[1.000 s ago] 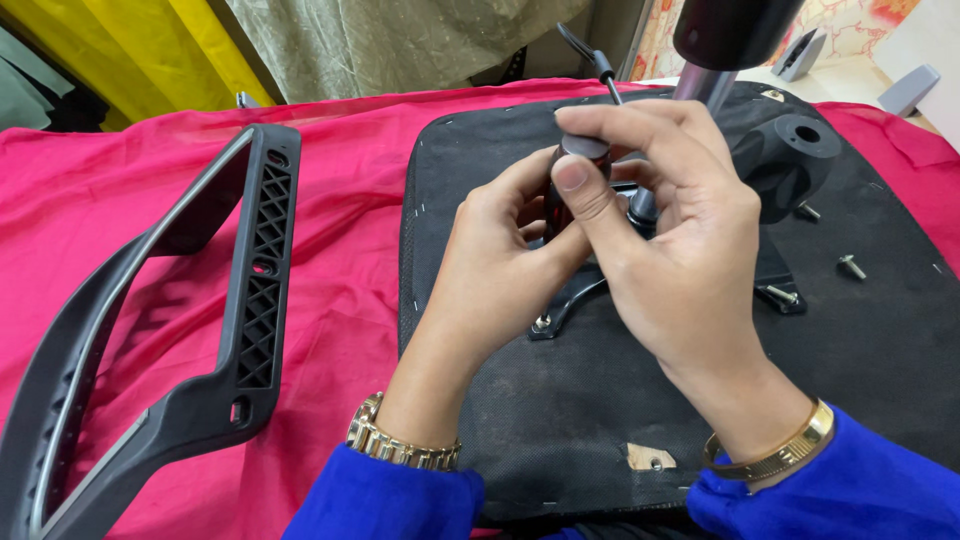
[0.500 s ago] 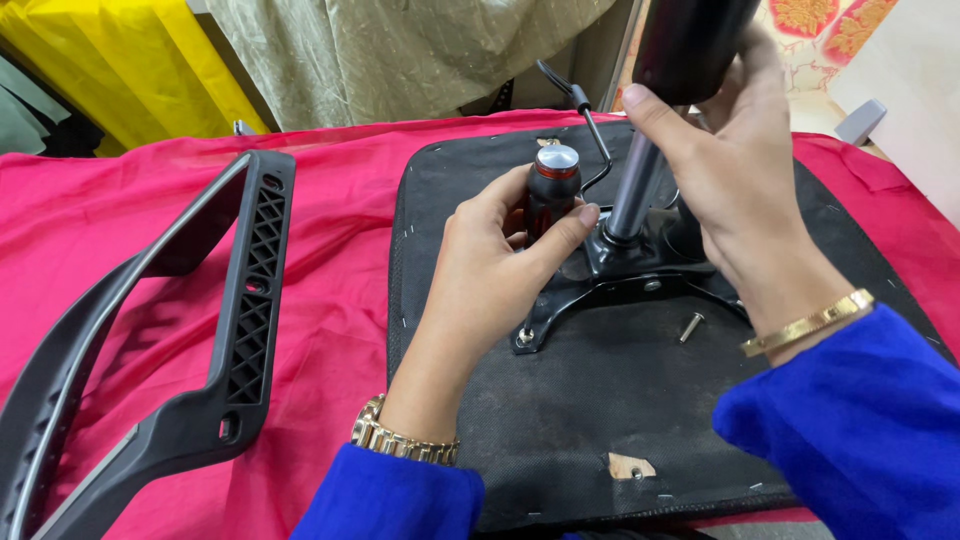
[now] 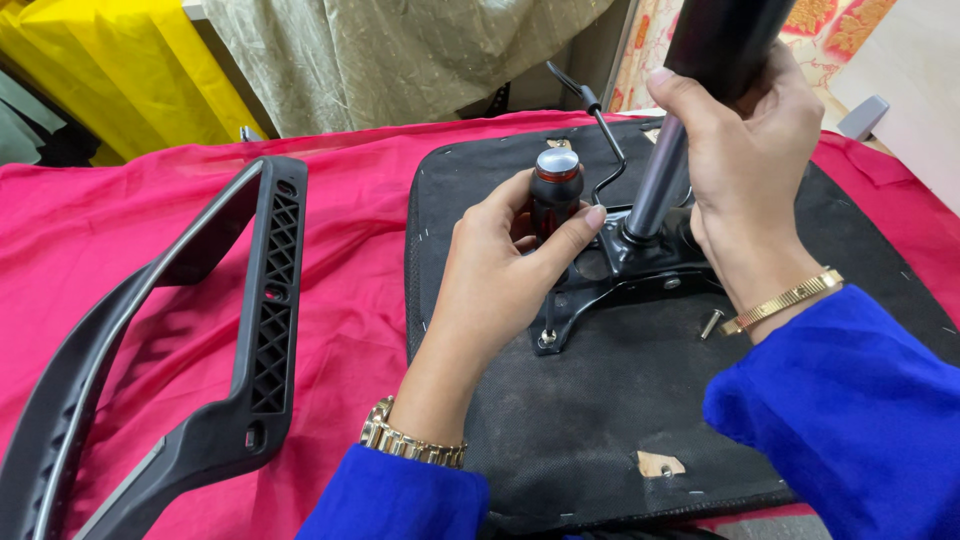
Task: The person uses a screwdriver to unscrew bolts from the metal mechanism plate mounted under an office chair seat, removing screws one at a time and setting them on the seat. The person works around the plate, loosening multiple fasteners by hand and with the screwdriver.
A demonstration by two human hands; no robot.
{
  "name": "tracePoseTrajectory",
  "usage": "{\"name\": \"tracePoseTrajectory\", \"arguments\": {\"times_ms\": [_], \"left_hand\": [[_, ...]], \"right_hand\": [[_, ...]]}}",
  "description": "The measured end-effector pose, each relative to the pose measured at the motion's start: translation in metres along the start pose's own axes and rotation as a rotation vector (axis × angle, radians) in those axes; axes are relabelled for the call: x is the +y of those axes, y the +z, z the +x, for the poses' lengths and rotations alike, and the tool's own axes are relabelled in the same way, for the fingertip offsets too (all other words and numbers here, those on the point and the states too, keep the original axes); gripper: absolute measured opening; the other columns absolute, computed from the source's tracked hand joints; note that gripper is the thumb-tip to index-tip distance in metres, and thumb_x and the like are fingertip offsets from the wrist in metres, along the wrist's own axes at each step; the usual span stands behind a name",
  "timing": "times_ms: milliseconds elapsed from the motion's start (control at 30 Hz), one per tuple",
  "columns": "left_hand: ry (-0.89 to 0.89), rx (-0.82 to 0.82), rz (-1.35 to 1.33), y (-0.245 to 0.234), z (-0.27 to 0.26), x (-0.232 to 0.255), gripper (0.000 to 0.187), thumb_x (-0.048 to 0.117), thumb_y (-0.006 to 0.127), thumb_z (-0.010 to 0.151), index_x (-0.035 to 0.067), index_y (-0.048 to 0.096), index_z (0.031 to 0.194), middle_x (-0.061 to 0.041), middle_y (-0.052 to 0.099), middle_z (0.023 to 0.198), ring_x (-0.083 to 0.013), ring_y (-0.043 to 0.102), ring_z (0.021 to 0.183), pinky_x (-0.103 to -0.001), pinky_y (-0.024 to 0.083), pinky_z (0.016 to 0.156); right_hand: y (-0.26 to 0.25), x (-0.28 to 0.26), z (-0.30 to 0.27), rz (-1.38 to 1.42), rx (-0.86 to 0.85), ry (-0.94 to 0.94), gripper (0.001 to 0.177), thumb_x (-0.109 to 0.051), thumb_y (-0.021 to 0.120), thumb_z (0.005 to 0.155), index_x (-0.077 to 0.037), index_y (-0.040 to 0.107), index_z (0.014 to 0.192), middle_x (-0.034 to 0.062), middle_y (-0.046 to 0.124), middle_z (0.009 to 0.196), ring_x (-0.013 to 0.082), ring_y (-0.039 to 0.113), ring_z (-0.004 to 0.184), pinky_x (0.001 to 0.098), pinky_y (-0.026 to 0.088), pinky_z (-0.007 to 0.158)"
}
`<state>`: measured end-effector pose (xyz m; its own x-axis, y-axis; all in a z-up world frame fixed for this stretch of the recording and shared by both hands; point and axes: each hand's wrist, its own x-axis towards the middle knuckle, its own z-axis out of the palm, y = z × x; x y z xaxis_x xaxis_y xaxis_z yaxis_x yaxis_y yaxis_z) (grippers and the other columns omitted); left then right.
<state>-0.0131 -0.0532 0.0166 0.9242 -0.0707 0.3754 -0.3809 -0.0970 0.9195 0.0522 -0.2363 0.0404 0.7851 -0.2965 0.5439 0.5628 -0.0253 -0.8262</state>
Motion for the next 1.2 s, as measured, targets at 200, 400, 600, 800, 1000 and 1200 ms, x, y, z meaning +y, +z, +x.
{"name": "tracePoseTrajectory", "arguments": {"times_ms": [200,400,600,800,1000,1200], "left_hand": [[-0.027,-0.036,0.007,-0.006,0.001,-0.001,0.031,0.026,0.078,0.088,0.005,0.073,0.110,-0.001,0.077,0.092,-0.0070,0.072,0.087,-0.027,0.061,0.082],[-0.041,-0.154,-0.055,-0.012,0.005,-0.004,0.034,0.027,0.079,0.089,0.004,0.072,0.114,0.001,0.073,0.091,-0.0061,0.066,0.084,-0.027,0.057,0.077],[-0.011,-0.272,-0.159,-0.011,0.012,-0.012,0.034,0.024,0.079,0.090,0.003,0.072,0.116,0.002,0.073,0.093,-0.0046,0.067,0.086,-0.025,0.059,0.079],[0.005,-0.444,-0.195,-0.021,0.029,-0.019,0.030,0.016,0.073,0.094,0.002,0.071,0.120,0.000,0.071,0.092,-0.0055,0.063,0.080,-0.026,0.055,0.068],[0.122,-0.697,-0.069,-0.040,0.049,-0.017,0.029,0.017,0.077,0.092,0.000,0.072,0.114,-0.001,0.074,0.096,-0.0059,0.068,0.084,-0.025,0.061,0.075],[0.006,-0.815,-0.101,-0.062,0.055,-0.007,0.046,0.025,0.079,0.088,0.002,0.070,0.127,-0.001,0.076,0.101,-0.0063,0.070,0.090,-0.027,0.057,0.079]], "right_hand": [[0.007,-0.008,-0.003,-0.089,0.010,-0.053,0.028,-0.002,0.081,0.089,0.000,0.063,0.109,0.0056,0.072,0.100,0.0108,0.072,0.090,0.0234,0.060,0.083],[0.010,-0.021,-0.020,-0.014,0.022,-0.069,0.050,-0.004,0.081,0.084,-0.005,0.051,0.124,0.0008,0.066,0.110,0.0067,0.067,0.093,0.0207,0.059,0.080],[0.018,-0.035,-0.079,-0.156,0.135,-0.028,0.031,-0.014,0.074,0.095,-0.004,0.060,0.121,-0.0023,0.063,0.104,0.0029,0.061,0.089,0.0160,0.051,0.080],[0.029,-0.042,-0.100,-0.309,-0.104,-0.102,0.032,-0.021,0.082,0.101,-0.004,0.066,0.124,-0.0013,0.065,0.105,0.0025,0.060,0.092,0.0155,0.048,0.072],[0.038,-0.048,-0.097,-0.429,-0.114,-0.127,0.031,-0.021,0.084,0.101,-0.003,0.069,0.122,-0.0008,0.069,0.109,0.0026,0.061,0.093,0.0160,0.051,0.073],[0.048,-0.065,-0.103,-0.328,-0.116,0.027,0.031,-0.023,0.065,0.099,-0.004,0.066,0.124,-0.0034,0.069,0.103,0.0011,0.062,0.092,0.0171,0.052,0.075]]}}
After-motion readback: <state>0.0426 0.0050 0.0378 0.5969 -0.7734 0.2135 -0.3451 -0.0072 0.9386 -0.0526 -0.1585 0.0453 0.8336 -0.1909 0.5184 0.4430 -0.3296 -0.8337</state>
